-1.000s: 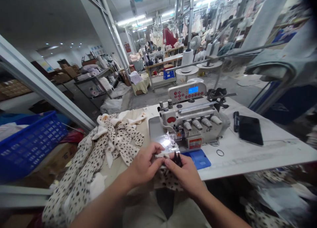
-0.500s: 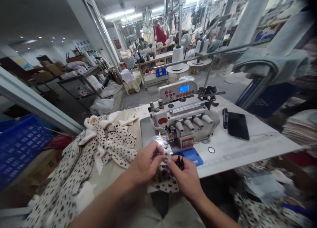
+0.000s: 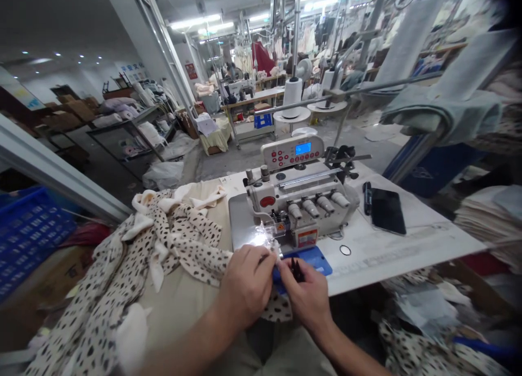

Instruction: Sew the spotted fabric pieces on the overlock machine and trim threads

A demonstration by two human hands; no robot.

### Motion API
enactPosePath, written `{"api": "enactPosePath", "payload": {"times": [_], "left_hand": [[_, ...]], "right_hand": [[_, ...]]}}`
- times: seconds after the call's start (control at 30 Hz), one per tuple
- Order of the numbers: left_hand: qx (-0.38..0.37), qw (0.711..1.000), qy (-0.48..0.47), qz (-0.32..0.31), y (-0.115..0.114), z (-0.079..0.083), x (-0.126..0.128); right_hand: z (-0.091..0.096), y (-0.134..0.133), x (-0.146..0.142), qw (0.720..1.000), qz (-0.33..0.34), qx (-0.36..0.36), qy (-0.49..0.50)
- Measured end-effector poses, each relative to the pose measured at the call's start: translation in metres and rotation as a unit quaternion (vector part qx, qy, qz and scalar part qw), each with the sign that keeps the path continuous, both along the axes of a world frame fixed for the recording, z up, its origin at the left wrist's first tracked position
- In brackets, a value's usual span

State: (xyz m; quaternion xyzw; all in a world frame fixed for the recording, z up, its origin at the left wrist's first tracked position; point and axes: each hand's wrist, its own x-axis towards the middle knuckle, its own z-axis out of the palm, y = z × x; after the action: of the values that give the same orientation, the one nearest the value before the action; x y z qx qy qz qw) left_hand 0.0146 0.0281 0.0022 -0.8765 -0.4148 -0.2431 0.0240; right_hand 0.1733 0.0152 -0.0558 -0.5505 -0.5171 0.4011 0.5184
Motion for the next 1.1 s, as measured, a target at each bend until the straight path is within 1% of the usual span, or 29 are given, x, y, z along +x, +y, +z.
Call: {"api": "enactPosePath", "payload": {"times": [0.07, 0.13, 0.2, 0.23, 0.3, 0.43, 0.5, 0.6, 0.73, 0.97, 1.1], "left_hand": [[0.016, 1.000, 0.001, 0.008, -0.003, -0.005, 0.000], [0.043, 0.999, -0.001, 0.012, -0.004, -0.010, 0.000], [0.065, 0.998, -0.004, 0.019, -0.004, -0.014, 0.000], [0.072, 0.997, -0.004, 0.023, -0.004, -0.016, 0.000], [0.077, 0.997, -0.002, 0.030, -0.004, -0.018, 0.000], [0.091, 0.995, 0.003, 0.036, -0.005, -0.020, 0.001], [0.100, 0.994, 0.003, 0.039, -0.004, -0.021, 0.000], [0.106, 0.994, 0.003, 0.039, -0.004, -0.021, 0.000], [0.106, 0.994, 0.004, 0.041, -0.005, -0.020, 0.001], [0.112, 0.992, 0.019, 0.050, -0.006, -0.016, 0.002], [0.099, 0.992, 0.041, 0.070, -0.010, -0.017, 0.005]], "right_hand": [[0.009, 0.001, 0.018, 0.999, 0.046, 0.006, -0.024], [0.022, 0.006, 0.036, 0.994, 0.091, 0.006, -0.063], [0.036, 0.014, 0.048, 0.982, 0.126, 0.021, -0.137], [0.042, 0.019, 0.052, 0.972, 0.138, 0.035, -0.186], [0.053, 0.027, 0.056, 0.941, 0.155, 0.062, -0.293], [0.066, 0.032, 0.053, 0.860, 0.152, 0.099, -0.477], [0.071, 0.031, 0.050, 0.826, 0.149, 0.110, -0.532], [0.076, 0.029, 0.044, 0.798, 0.136, 0.115, -0.576], [0.076, 0.028, 0.038, 0.782, 0.112, 0.111, -0.603], [0.071, 0.028, 0.036, 0.775, 0.089, 0.125, -0.613], [0.070, 0.027, 0.034, 0.769, 0.078, 0.154, -0.616]]}}
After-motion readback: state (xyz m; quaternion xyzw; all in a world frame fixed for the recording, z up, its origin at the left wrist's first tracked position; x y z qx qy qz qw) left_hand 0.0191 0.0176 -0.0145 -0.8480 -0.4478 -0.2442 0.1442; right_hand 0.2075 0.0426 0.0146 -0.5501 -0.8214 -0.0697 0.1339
